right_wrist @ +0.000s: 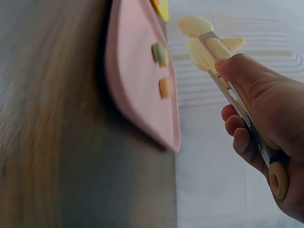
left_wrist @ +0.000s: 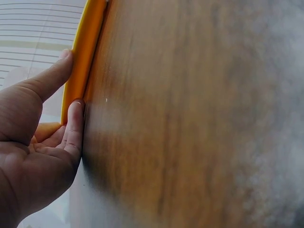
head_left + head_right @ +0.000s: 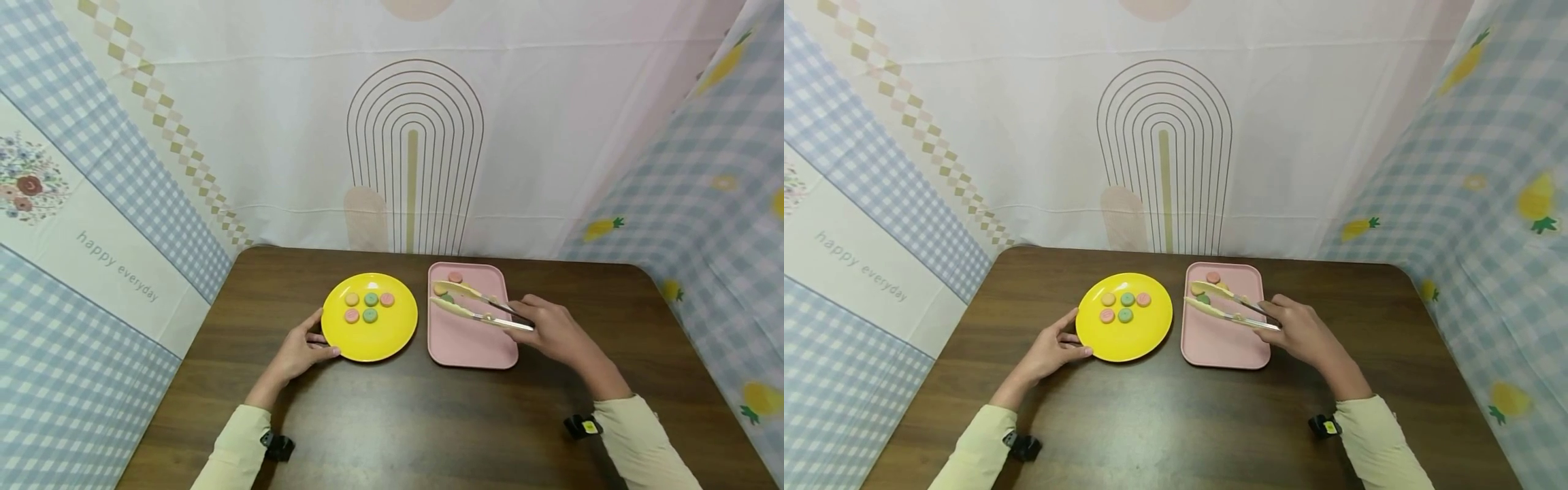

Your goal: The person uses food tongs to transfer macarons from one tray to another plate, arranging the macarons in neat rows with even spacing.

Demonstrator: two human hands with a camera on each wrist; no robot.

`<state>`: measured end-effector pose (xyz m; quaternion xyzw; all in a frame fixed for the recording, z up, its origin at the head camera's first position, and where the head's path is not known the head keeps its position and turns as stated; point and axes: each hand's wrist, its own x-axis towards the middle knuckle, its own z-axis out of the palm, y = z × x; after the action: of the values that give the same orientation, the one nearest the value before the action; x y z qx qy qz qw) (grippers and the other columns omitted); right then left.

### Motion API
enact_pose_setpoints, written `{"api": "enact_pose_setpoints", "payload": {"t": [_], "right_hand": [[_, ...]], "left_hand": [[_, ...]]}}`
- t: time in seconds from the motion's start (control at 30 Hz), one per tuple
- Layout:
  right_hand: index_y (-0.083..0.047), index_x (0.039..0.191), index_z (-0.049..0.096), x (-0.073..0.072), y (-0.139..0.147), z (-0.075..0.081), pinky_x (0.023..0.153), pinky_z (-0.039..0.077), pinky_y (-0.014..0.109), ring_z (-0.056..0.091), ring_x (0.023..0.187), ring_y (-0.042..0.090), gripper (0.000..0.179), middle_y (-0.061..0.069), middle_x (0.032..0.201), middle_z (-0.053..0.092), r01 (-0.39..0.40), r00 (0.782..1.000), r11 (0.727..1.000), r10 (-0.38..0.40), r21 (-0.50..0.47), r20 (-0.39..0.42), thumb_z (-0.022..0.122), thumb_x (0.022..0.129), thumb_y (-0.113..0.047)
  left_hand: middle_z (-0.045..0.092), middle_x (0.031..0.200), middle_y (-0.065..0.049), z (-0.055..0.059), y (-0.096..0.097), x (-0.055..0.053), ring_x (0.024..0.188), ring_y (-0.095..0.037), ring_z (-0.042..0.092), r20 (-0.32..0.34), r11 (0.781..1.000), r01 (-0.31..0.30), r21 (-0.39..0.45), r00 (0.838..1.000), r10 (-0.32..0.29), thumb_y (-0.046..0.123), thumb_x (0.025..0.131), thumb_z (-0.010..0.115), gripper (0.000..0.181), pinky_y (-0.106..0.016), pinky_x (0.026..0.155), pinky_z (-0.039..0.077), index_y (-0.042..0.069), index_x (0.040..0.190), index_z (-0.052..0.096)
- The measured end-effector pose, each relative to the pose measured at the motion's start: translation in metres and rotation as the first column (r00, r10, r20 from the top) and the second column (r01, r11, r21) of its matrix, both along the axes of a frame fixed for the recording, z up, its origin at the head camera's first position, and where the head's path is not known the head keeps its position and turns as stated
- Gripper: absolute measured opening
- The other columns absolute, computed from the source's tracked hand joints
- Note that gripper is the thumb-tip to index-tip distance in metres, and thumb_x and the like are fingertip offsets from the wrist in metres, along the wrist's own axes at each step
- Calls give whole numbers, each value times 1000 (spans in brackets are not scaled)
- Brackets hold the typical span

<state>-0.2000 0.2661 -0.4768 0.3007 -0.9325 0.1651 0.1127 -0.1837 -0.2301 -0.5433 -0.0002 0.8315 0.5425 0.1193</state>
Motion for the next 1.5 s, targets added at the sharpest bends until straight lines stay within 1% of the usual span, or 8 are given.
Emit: {"api": "enact_pose_setpoints", "payload": {"t": [0.13,0.37,0.6,0.67,1.0,1.2,1.4,1.5], "right_hand": [[3,117,74,1,7,-4,57,43,28,45,66,8,45,6,91,60,29,1000,999,-30,21,10,86,83,-23],[4,118,73,4,14,-14,58,43,28,46,67,9,46,7,92,61,38,998,998,-40,43,37,85,85,-26],[4,120,73,6,17,-22,59,42,28,46,69,10,48,5,92,59,65,993,997,-69,46,95,84,87,-28],[4,120,73,6,18,-23,60,42,29,47,69,11,48,5,92,60,69,992,997,-73,47,99,84,87,-28],[3,118,74,7,19,-30,60,43,30,46,70,11,46,4,91,58,65,995,997,-67,37,72,85,85,-27],[1,117,74,10,18,-33,59,43,29,45,69,8,44,1,89,58,56,997,998,-56,7,52,85,84,-25],[2,118,74,14,16,-31,59,44,29,46,69,7,44,0,90,58,56,998,998,-56,-20,17,86,83,-23],[2,118,74,13,12,-28,59,44,28,46,69,7,44,0,90,58,57,998,998,-57,-30,14,85,84,-23]], "left_hand": [[61,123,-21,1,0,0,93,-22,68,-1,1000,-2,-7,1000,2,16,82,88,102,-29,72,59,8,163,26],[61,123,-21,1,1,1,94,-22,68,1,1000,-2,-12,1000,2,16,82,88,102,-29,72,58,8,163,26],[61,121,-21,1,2,1,93,-22,68,6,1000,-7,4,1000,7,15,82,88,102,-29,72,59,8,163,27],[61,121,-20,1,2,1,93,-22,68,4,1000,-4,1,1000,4,16,82,88,102,-29,72,59,8,163,26],[62,120,-20,2,2,1,91,-22,68,-3,1000,0,-8,1000,0,15,82,88,102,-30,71,59,7,162,27],[59,126,-21,2,2,1,93,-22,68,-6,1000,0,-12,1000,0,15,82,88,102,-28,72,58,6,162,26],[58,126,-24,1,1,1,94,-23,68,-16,1000,3,-14,1000,-3,15,83,87,101,-28,71,58,4,162,25],[59,125,-22,1,0,1,93,-23,68,-11,1000,-4,-12,1000,4,14,82,88,101,-28,71,58,6,162,26]]}}
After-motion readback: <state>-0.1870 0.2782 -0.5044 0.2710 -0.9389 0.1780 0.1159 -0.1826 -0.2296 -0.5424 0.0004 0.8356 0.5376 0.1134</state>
